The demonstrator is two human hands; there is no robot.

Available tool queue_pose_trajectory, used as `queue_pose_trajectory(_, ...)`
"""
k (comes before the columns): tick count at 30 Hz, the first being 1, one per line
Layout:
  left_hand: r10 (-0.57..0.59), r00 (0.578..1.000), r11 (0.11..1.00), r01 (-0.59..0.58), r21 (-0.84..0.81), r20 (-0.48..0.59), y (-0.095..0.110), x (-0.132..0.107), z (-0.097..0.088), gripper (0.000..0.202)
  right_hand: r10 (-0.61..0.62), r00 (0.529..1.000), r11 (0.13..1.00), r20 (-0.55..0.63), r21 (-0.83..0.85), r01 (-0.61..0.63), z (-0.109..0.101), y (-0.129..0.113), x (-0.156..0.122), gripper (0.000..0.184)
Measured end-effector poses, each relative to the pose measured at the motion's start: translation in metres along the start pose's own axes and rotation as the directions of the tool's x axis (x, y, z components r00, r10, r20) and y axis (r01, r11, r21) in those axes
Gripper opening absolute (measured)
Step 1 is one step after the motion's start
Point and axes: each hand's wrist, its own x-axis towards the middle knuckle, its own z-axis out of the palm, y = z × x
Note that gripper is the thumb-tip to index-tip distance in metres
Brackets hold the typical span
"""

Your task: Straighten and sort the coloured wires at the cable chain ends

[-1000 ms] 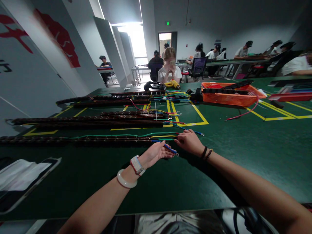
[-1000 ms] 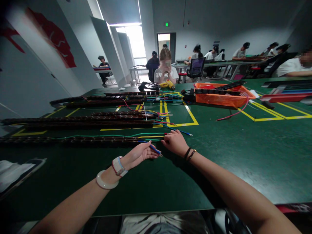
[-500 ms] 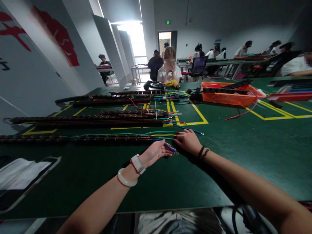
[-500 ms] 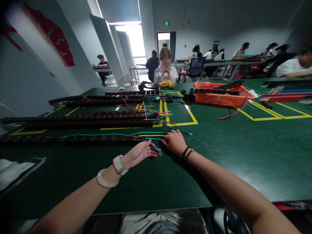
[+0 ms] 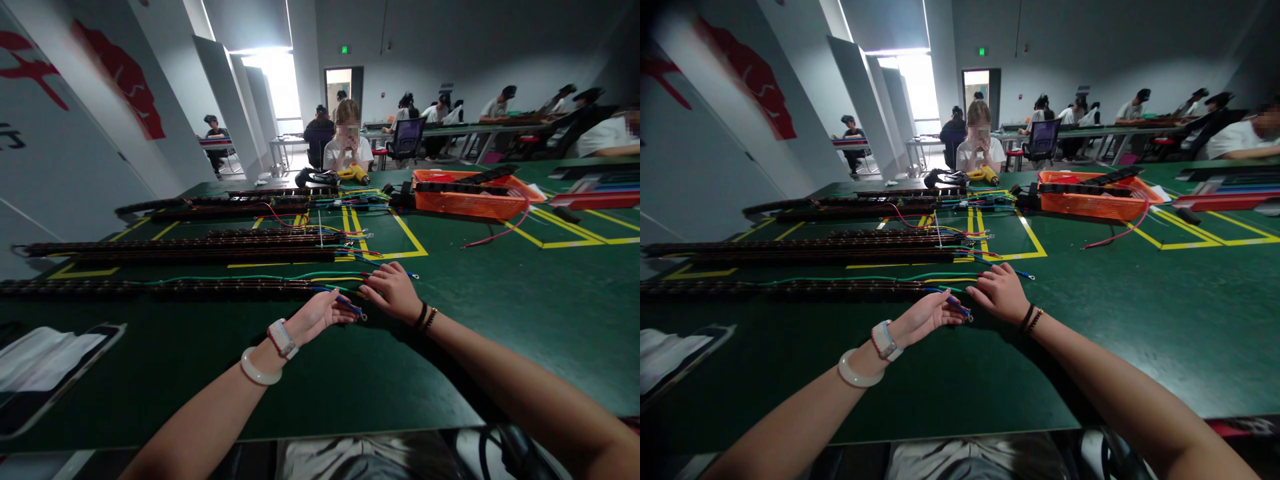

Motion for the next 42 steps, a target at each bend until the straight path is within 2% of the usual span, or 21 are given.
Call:
queue_pose_trajectory(2, 0.002, 1.0, 1.0, -0.002, -0.004, 0.001, 0.0, 0.0, 0.0, 0.031, -0.132, 0.99, 0.991, -0.038, -0.001, 0.133, -0.007, -0.002, -0.002, 0.046)
queue_pose_trajectory(5, -0.018, 1.0, 1.0, 0.018, -0.017, 0.003, 0.0, 0.001, 0.001, 0.031, -0.341, 0.94, 0.94, -0.027, -0.026, 0.341, -0.012, -0.008, -0.005, 0.049)
queue_pose_trajectory(7, -0.018, 1.0, 1.0, 0.018, -0.023, -0.01, 0.0, 0.001, 0.001, 0.031, -0.415, 0.91, 0.909, -0.014, -0.036, 0.414, -0.01, -0.012, -0.005, 0.048)
queue_pose_trajectory(9, -0.003, 1.0, 1.0, 0.003, -0.024, -0.027, 0.0, 0.002, 0.001, 0.029, -0.42, 0.907, 0.907, -0.015, -0.041, 0.419, -0.006, -0.016, -0.005, 0.044)
queue_pose_trajectory(14, 0.035, 0.999, 0.998, -0.035, -0.046, 0.009, 0.0, 0.001, 0.002, 0.029, -0.32, 0.947, 0.947, -0.002, -0.009, 0.32, -0.001, -0.019, -0.003, 0.036)
queue_pose_trajectory(18, 0.046, 0.998, 0.998, -0.044, -0.034, 0.046, 0.002, 0.0, 0.003, 0.034, -0.074, 0.997, 0.997, 0.022, -0.011, 0.075, -0.003, -0.019, 0.0, 0.039)
queue_pose_trajectory(21, -0.01, 0.997, 0.997, 0.005, 0.073, 0.071, 0.003, 0.0, 0.002, 0.04, 0.086, 0.995, 0.996, 0.058, -0.031, -0.084, -0.003, -0.02, 0.002, 0.041)
queue_pose_trajectory(24, -0.042, 0.993, 0.967, 0.011, 0.255, 0.113, 0.001, -0.002, 0.004, 0.045, 0.161, 0.978, 0.987, 0.133, -0.048, -0.156, -0.002, -0.022, 0.003, 0.042)
queue_pose_trajectory(27, -0.015, 0.99, 0.925, -0.04, 0.377, 0.14, 0.0, -0.004, 0.007, 0.04, 0.191, 0.962, 0.981, 0.193, -0.072, -0.18, 0.0, -0.026, 0.002, 0.039)
queue_pose_trajectory(30, -0.003, 0.989, 0.903, -0.061, 0.425, 0.149, 0.0, -0.005, 0.009, 0.039, 0.2, 0.951, 0.979, 0.236, -0.087, -0.185, 0.002, -0.028, 0.002, 0.036)
queue_pose_trajectory(42, -0.026, 0.984, 0.897, -0.055, 0.439, 0.176, 0.002, -0.005, 0.009, 0.044, 0.207, 0.911, 0.977, 0.357, -0.119, -0.175, 0.011, -0.023, 0.003, 0.037)
